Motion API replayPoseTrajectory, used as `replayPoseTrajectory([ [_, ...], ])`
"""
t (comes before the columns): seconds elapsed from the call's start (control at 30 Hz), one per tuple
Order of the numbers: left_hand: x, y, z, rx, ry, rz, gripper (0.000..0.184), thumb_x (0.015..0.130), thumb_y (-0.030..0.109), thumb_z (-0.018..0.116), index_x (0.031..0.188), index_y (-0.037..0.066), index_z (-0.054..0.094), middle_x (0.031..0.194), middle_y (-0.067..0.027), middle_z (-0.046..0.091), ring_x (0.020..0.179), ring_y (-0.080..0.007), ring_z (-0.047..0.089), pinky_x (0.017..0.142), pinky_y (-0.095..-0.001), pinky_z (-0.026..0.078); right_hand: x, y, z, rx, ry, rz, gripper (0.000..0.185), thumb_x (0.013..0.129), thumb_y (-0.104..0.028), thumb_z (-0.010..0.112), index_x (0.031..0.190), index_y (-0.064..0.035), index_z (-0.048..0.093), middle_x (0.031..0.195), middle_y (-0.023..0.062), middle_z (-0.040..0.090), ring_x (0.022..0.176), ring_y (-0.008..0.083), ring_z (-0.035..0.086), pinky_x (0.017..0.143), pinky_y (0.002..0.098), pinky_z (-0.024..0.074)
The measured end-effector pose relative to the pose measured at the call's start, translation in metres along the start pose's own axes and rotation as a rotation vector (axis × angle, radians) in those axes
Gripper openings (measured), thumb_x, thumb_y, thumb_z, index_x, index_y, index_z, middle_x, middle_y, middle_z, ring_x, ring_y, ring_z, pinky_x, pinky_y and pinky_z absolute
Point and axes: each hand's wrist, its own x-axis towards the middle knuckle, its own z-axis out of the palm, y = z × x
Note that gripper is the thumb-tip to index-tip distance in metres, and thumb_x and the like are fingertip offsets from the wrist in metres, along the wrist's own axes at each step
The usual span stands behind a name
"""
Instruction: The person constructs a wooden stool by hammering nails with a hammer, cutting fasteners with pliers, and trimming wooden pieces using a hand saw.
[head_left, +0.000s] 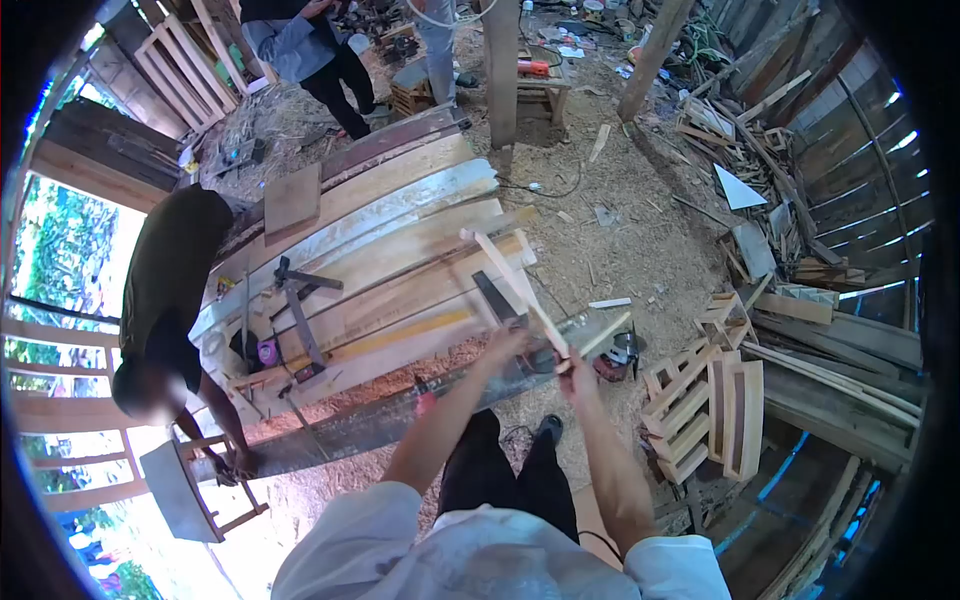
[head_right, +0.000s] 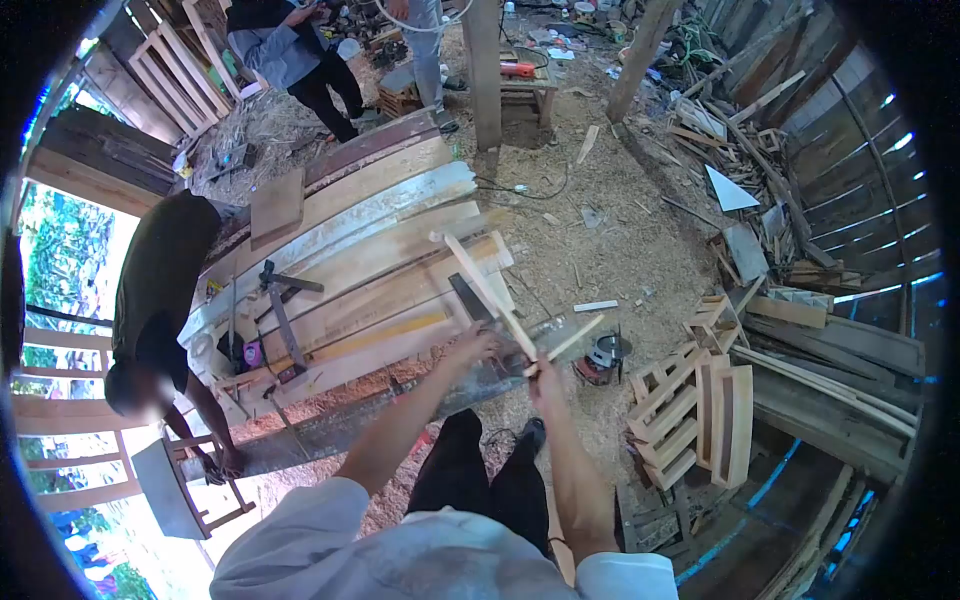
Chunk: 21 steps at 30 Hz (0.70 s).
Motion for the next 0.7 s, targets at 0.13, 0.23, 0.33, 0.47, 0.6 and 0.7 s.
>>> replayPoseTrajectory([
  [0.13,0.013,0.025,-0.015,-0.045,0.0,0.205,0.041,0.086,0.019,0.067,0.117,0.002,0.046,0.099,-0.0094,0.061,0.085,-0.0191,0.063,0.07,-0.032,0.054,0.023,0.051,0.073,0.104,-0.003,0.101,0.027,0.094,-0.026,0.059,0.107,-0.0029,0.055,0.088,0.0058,0.062,0.073,0.0144,0.061,0.063,0.0256,0.0504],
  [0.23,0.051,0.021,-0.069,-0.09,0.046,0.173,0.042,0.083,0.013,0.071,0.117,0.002,0.05,0.097,-0.0098,0.063,0.083,-0.0176,0.062,0.066,-0.0315,0.053,0.055,0.075,0.086,-0.149,-0.062,0.166,0.028,0.091,-0.024,0.063,0.107,-0.0033,0.057,0.086,0.0045,0.061,0.074,0.0135,0.061,0.065,0.0255,0.0506],
  [0.33,0.082,0.017,-0.122,0.0,0.063,0.162,0.042,0.081,0.014,0.073,0.116,0.001,0.053,0.094,-0.0098,0.064,0.081,-0.0171,0.062,0.066,-0.0313,0.052,0.074,0.091,0.113,-0.278,-0.029,0.005,0.052,0.087,-0.006,0.064,0.129,-0.0062,0.034,0.092,0.0093,0.059,0.081,0.0195,0.061,0.069,0.0326,0.0533],
  [0.47,0.123,0.025,-0.161,0.075,0.07,0.146,0.04,0.081,0.015,0.074,0.113,0.0,0.057,0.089,-0.0097,0.065,0.077,-0.0166,0.061,0.066,-0.0312,0.052,0.102,0.112,0.14,-0.25,-0.042,0.01,0.081,0.086,0.001,0.062,0.143,-0.0141,0.007,0.096,0.0136,0.056,0.081,0.0195,0.059,0.071,0.0333,0.0528],
  [0.6,0.158,0.018,-0.188,0.123,0.067,0.212,0.035,0.081,0.013,0.073,0.111,0.0,0.058,0.087,-0.0087,0.065,0.075,-0.0153,0.06,0.065,-0.0304,0.052,0.139,0.134,0.158,-0.266,0.01,-0.075,0.093,0.084,0.008,0.059,0.146,-0.0187,-0.004,0.094,0.0151,0.057,0.081,0.0196,0.058,0.069,0.0319,0.0526],
  [0.7,0.17,0.014,-0.199,0.073,0.047,0.122,0.035,0.082,0.012,0.072,0.111,-0.001,0.059,0.086,-0.0075,0.065,0.074,-0.0142,0.06,0.065,-0.0288,0.052,0.153,0.133,0.169,-0.36,-0.013,-0.122,0.093,0.084,0.008,0.059,0.146,-0.0187,-0.005,0.098,0.0175,0.057,0.08,0.0194,0.059,0.068,0.0305,0.0523],
])
